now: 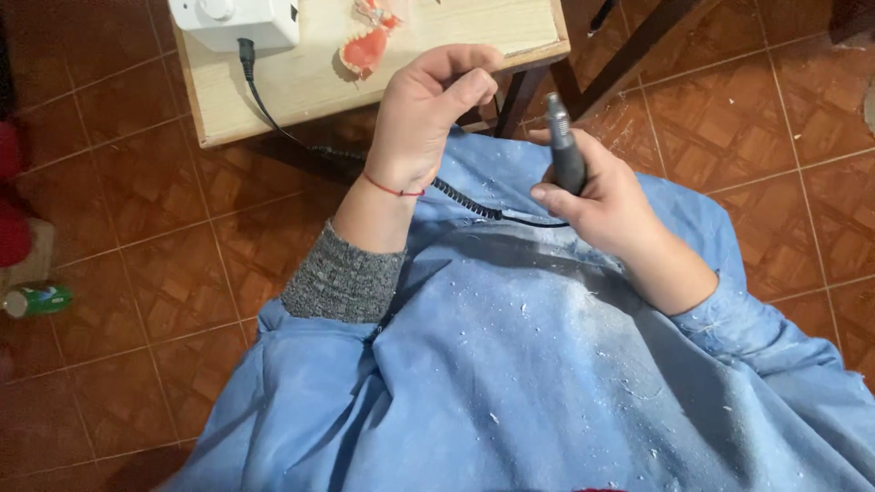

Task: The person uses a rotary tool to grind and shape a pink denture held in their left hand. They briefly place the denture on a wooden table, pick up a yellow mold, and then resume grinding the denture with the rotary tool.

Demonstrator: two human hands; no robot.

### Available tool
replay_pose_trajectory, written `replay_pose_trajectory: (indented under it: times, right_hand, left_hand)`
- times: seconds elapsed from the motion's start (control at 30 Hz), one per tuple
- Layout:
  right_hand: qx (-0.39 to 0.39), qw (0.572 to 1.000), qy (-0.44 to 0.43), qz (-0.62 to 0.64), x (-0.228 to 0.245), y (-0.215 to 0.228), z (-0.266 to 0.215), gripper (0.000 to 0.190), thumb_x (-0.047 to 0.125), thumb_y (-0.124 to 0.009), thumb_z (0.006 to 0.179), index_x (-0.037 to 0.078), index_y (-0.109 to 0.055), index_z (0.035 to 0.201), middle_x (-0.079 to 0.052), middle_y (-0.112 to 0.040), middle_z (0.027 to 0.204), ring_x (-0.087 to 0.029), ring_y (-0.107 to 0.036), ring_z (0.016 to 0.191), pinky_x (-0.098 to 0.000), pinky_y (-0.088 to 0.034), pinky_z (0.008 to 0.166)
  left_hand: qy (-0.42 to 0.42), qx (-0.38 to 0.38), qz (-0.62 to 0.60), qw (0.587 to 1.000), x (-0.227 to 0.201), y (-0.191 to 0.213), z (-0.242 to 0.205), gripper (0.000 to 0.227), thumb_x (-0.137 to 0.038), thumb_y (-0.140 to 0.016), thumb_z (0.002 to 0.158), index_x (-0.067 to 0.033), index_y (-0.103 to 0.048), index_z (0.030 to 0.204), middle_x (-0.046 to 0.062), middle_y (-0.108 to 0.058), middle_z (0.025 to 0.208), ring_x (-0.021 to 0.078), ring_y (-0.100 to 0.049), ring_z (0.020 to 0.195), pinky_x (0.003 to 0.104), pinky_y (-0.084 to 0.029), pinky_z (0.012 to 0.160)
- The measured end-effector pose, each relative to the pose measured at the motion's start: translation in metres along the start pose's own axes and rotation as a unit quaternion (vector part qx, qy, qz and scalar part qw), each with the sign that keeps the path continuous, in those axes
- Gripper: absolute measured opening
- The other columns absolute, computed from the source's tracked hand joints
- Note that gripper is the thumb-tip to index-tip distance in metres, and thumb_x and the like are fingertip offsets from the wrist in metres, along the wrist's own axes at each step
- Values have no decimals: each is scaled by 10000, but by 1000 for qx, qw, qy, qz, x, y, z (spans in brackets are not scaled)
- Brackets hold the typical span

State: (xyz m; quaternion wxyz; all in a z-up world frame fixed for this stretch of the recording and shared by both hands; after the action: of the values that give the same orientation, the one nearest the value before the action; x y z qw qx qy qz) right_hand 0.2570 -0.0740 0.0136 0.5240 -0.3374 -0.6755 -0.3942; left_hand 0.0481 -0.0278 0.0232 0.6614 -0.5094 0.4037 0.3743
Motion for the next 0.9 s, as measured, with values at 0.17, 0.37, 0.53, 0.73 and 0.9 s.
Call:
replay_pose_trajectory:
  times: [0.17,0.37,0.53,0.73,0.9]
  right_hand:
    - [4,995,26,-92,4,-7,-4,516,77,-791,907,100,-592,1383,30,-622,825,-58,-581,757,-239,-507,698]
    - [28,994,65,-78,5,-11,-9,486,58,-790,922,84,-613,1375,28,-594,848,-59,-558,793,-241,-498,737]
    - [37,993,74,-81,7,-13,-10,483,52,-790,912,60,-611,1361,25,-654,977,-50,-591,830,-233,-524,775]
    - [43,994,71,-73,5,-14,-10,469,53,-790,911,46,-613,1346,23,-684,1025,-42,-598,843,-233,-532,790]
    - [47,994,62,-73,-3,-12,-10,459,42,-792,919,52,-631,1349,18,-661,972,-46,-600,847,-234,-527,791]
  left_hand:
    - [-19,-26,-58,998,-22,-12,-16,170,-163,-778,1001,-32,-707,1084,68,-742,1026,121,-682,947,284,-564,885]
    - [-109,43,-68,991,-46,-32,-29,191,-181,-760,1049,-85,-595,1041,76,-752,1041,138,-729,1049,294,-583,1021]
    - [-129,61,-46,989,-42,-35,-32,191,-149,-732,1085,-51,-583,1015,111,-750,937,117,-728,905,265,-601,895]
    - [-114,44,-34,992,-41,-40,-34,147,-153,-699,1100,-75,-575,1092,105,-773,961,125,-768,950,235,-598,955]
    - [-102,44,-31,993,-36,-38,-36,141,-94,-686,1122,-63,-571,1047,103,-773,967,132,-766,966,215,-561,1012]
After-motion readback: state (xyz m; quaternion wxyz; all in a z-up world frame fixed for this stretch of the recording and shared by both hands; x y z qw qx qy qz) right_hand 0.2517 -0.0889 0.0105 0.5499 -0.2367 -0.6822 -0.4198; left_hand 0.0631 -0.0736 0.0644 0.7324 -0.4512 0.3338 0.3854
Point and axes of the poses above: each hand's wrist, its own z-axis towards the middle knuckle, its own y-axis out of the back of the hand, x = y × z, the point moved 6 cm from there along z, towards the middle knuckle
